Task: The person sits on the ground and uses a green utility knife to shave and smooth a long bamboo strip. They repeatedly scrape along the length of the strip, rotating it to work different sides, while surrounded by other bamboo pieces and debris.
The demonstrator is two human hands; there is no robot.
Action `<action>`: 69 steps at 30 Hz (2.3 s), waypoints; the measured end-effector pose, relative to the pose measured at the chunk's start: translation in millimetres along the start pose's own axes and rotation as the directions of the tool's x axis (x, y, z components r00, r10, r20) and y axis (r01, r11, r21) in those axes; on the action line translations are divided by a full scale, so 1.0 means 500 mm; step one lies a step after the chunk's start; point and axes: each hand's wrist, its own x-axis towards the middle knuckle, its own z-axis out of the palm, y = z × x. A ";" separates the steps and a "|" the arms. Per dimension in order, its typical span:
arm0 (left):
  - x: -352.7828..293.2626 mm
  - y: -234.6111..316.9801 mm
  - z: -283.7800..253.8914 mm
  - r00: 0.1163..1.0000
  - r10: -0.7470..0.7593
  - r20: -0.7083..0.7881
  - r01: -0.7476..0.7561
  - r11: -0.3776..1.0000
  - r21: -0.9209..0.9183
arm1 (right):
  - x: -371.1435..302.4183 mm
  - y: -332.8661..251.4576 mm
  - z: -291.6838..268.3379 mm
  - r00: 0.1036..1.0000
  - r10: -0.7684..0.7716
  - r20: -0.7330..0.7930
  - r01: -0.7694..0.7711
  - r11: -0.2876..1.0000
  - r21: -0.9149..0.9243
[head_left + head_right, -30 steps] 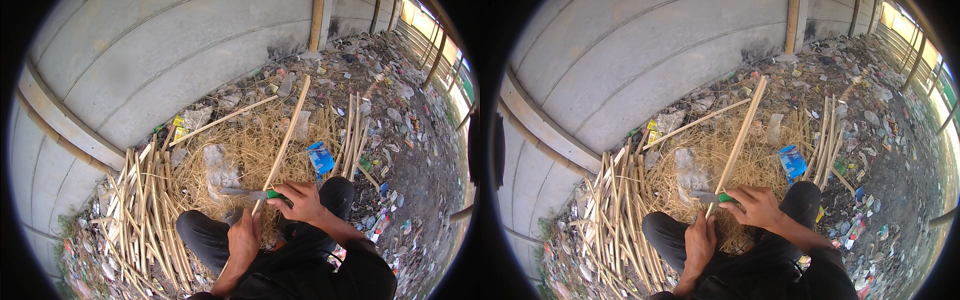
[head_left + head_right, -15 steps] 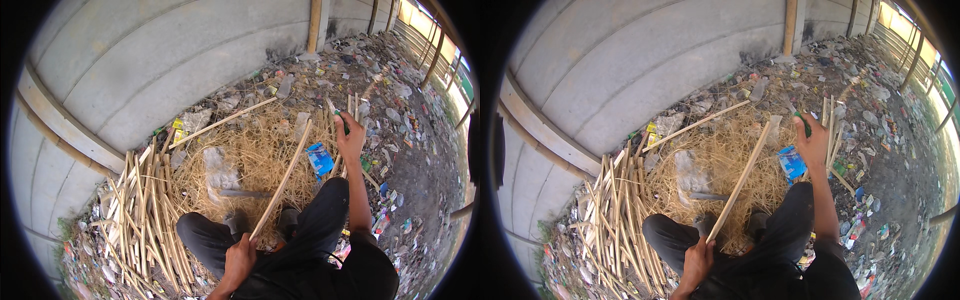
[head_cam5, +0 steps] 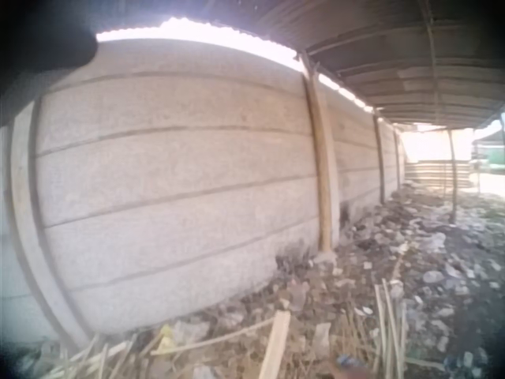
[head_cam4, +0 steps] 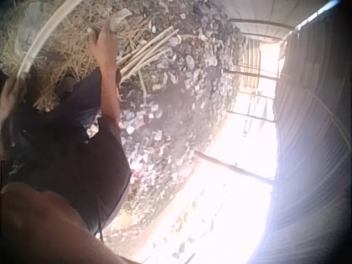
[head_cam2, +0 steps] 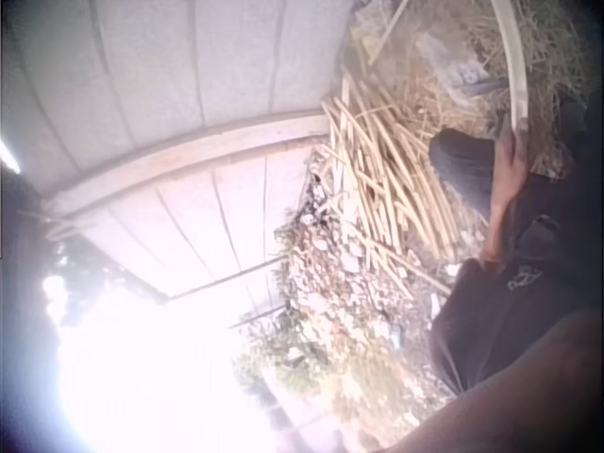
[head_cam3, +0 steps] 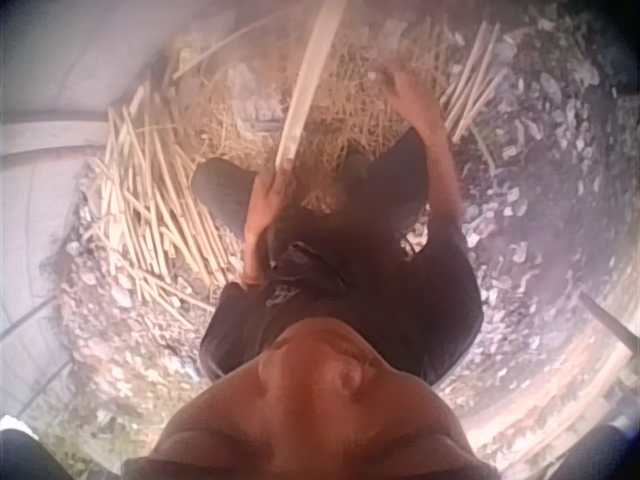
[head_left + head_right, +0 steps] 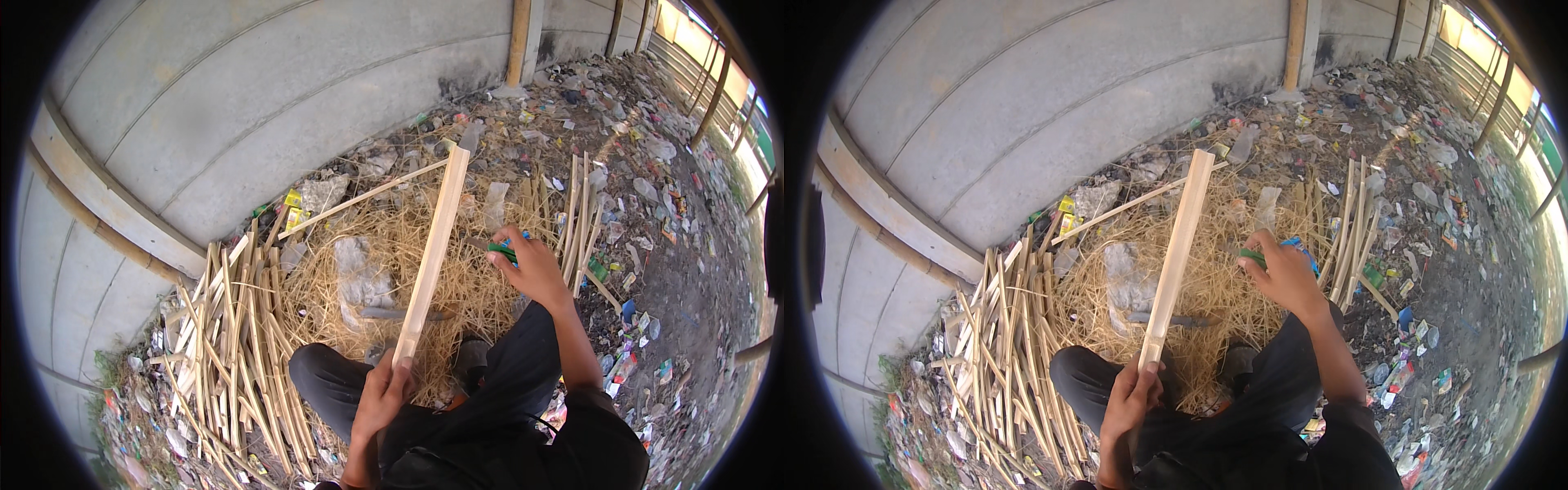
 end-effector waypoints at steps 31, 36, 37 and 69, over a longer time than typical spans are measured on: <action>0.000 0.058 0.064 0.961 0.209 -0.181 -0.129 0.918 0.374 | -0.074 -0.189 0.070 0.868 -0.432 -0.245 0.467 0.878 0.107; -0.009 0.054 0.059 0.959 0.231 -0.167 -0.143 0.896 0.420 | -0.043 -0.162 0.056 0.863 -0.359 -0.356 0.402 0.914 0.052; -0.020 0.045 0.055 0.969 0.195 -0.152 -0.114 0.897 0.427 | -0.023 -0.144 0.049 0.851 -0.328 -0.410 0.375 0.926 0.037; -0.002 0.034 0.064 0.902 0.398 -0.169 -0.211 0.746 0.632 | -0.082 -0.195 0.052 0.859 -0.431 -0.276 0.467 0.881 0.076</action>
